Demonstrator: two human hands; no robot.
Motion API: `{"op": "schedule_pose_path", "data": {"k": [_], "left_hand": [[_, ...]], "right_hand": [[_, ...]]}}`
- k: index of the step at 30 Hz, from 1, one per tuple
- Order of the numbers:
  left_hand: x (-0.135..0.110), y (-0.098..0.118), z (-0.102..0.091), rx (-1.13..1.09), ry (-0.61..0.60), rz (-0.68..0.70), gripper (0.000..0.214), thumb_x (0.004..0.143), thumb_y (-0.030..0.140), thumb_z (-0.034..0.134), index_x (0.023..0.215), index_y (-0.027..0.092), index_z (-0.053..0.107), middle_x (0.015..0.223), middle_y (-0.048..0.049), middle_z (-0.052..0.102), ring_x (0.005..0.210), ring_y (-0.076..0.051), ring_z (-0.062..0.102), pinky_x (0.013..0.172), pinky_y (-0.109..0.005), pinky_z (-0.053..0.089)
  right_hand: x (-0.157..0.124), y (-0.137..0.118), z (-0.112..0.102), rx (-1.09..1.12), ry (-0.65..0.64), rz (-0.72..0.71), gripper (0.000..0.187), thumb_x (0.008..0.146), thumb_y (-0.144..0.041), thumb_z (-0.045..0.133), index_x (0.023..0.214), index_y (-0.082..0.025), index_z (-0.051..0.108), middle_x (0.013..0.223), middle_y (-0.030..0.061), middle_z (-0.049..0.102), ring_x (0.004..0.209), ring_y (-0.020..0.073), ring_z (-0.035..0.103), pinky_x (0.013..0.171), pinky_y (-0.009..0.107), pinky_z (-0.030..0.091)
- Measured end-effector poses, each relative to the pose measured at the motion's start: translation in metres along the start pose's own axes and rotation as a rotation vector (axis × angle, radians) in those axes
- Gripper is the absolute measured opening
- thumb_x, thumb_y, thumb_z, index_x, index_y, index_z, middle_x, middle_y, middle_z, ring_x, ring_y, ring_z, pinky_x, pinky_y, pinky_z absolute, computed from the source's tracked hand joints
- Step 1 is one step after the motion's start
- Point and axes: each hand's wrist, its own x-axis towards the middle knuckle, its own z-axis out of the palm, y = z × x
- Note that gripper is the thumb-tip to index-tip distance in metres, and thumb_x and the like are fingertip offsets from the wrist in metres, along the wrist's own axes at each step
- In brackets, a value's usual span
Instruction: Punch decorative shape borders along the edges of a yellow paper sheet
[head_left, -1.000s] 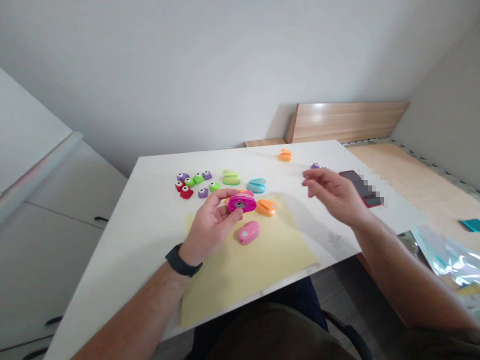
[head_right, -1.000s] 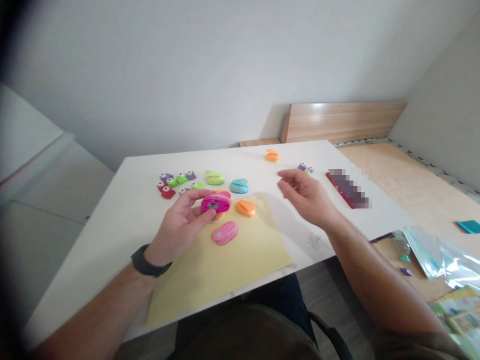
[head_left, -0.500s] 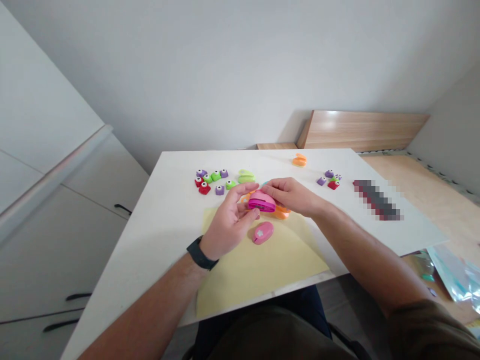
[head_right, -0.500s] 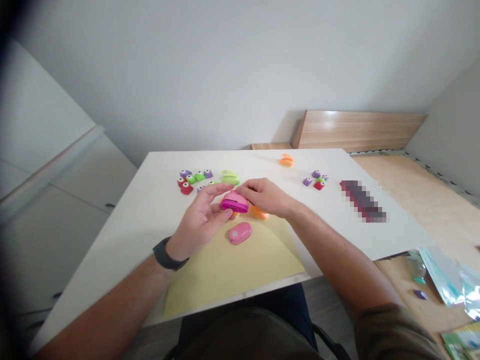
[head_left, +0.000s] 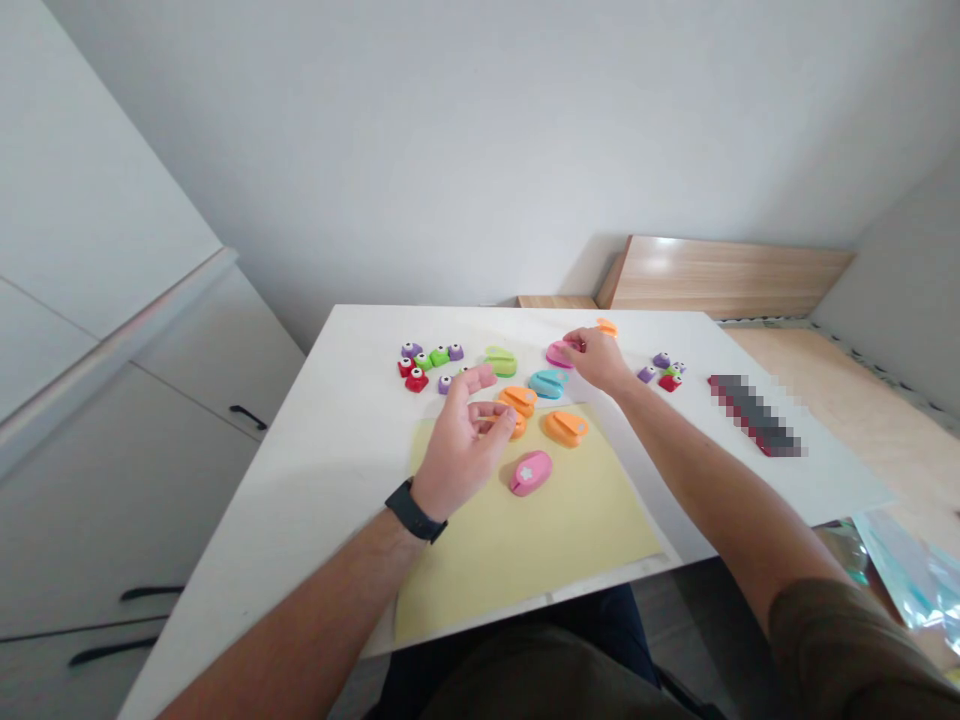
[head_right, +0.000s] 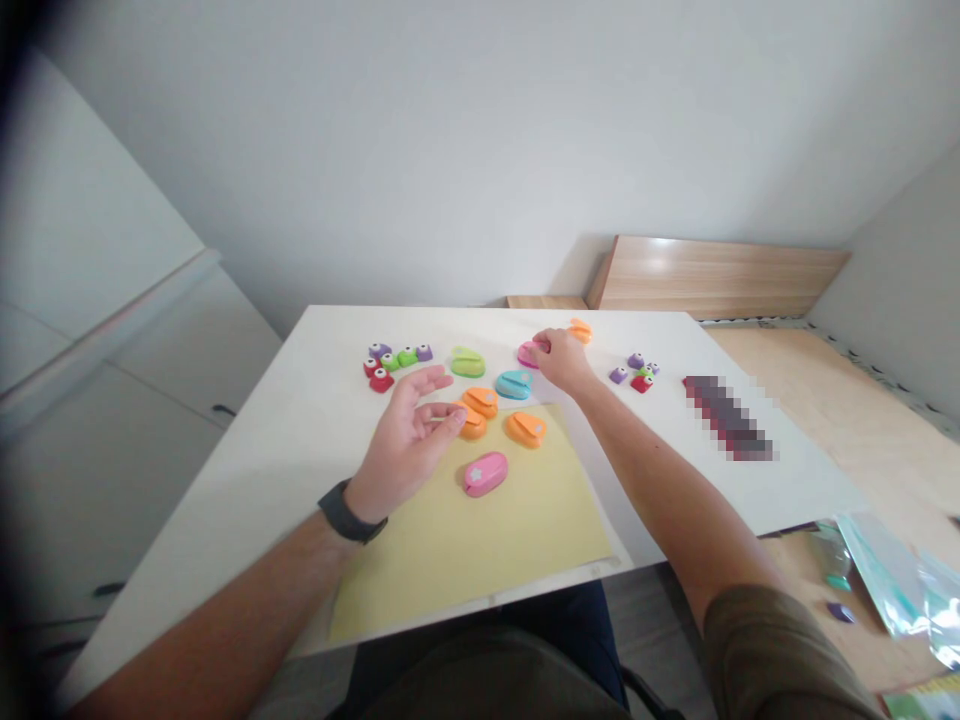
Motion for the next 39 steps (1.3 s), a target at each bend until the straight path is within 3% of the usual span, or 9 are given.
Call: {"op": "schedule_pose_path", "data": {"k": [16,24,30,35,39], "left_hand": [[-0.001,0.0,0.0,0.037,0.006,-0.015,0.05,0.087,0.028,0.073,0.131,0.025,0.048,0.141,-0.0115,0.051,0.095,-0.017,0.07,0.08,-0.035,0.064],[-0.001,-0.004,-0.001,0.026,-0.016,-0.053,0.049,0.087,0.029,0.074,0.13,0.023,0.05,0.136,-0.0101,0.054,0.096,-0.016,0.071,0.077,-0.031,0.063],[-0.002,-0.001,0.0,0.019,-0.022,-0.067,0.047,0.088,0.03,0.074,0.129,0.024,0.052,0.132,-0.0099,0.057,0.097,-0.019,0.072,0.081,-0.034,0.062],[-0.002,0.0,0.0,0.039,-0.015,-0.074,0.047,0.088,0.031,0.073,0.129,0.024,0.051,0.136,-0.011,0.056,0.099,-0.02,0.072,0.082,-0.036,0.063],[-0.002,0.001,0.001,0.056,-0.022,-0.07,0.045,0.089,0.032,0.072,0.128,0.024,0.052,0.139,-0.0112,0.054,0.096,-0.018,0.072,0.08,-0.035,0.063]], "right_hand": [[-0.005,-0.003,0.005,-0.277,-0.025,-0.176,0.038,0.102,-0.039,0.047,0.099,-0.019,0.079,0.096,0.0106,0.076,0.089,0.023,0.066,0.076,0.034,0.04],[-0.015,-0.007,0.001,-0.33,-0.059,-0.246,0.043,0.107,-0.034,0.034,0.122,-0.017,0.071,0.11,0.0158,0.074,0.102,0.0272,0.063,0.09,0.038,0.039],[-0.009,-0.008,0.001,-0.356,-0.069,-0.308,0.043,0.107,-0.03,0.033,0.11,-0.015,0.074,0.106,0.0167,0.073,0.102,0.0286,0.061,0.097,0.041,0.035],[-0.016,-0.004,0.008,-0.288,-0.045,-0.277,0.045,0.107,-0.029,0.032,0.13,-0.014,0.067,0.116,0.0161,0.073,0.104,0.0278,0.061,0.096,0.038,0.037],[-0.018,-0.002,0.01,-0.262,-0.041,-0.273,0.046,0.108,-0.032,0.032,0.134,-0.014,0.065,0.118,0.016,0.072,0.106,0.0276,0.061,0.097,0.038,0.037]]}}
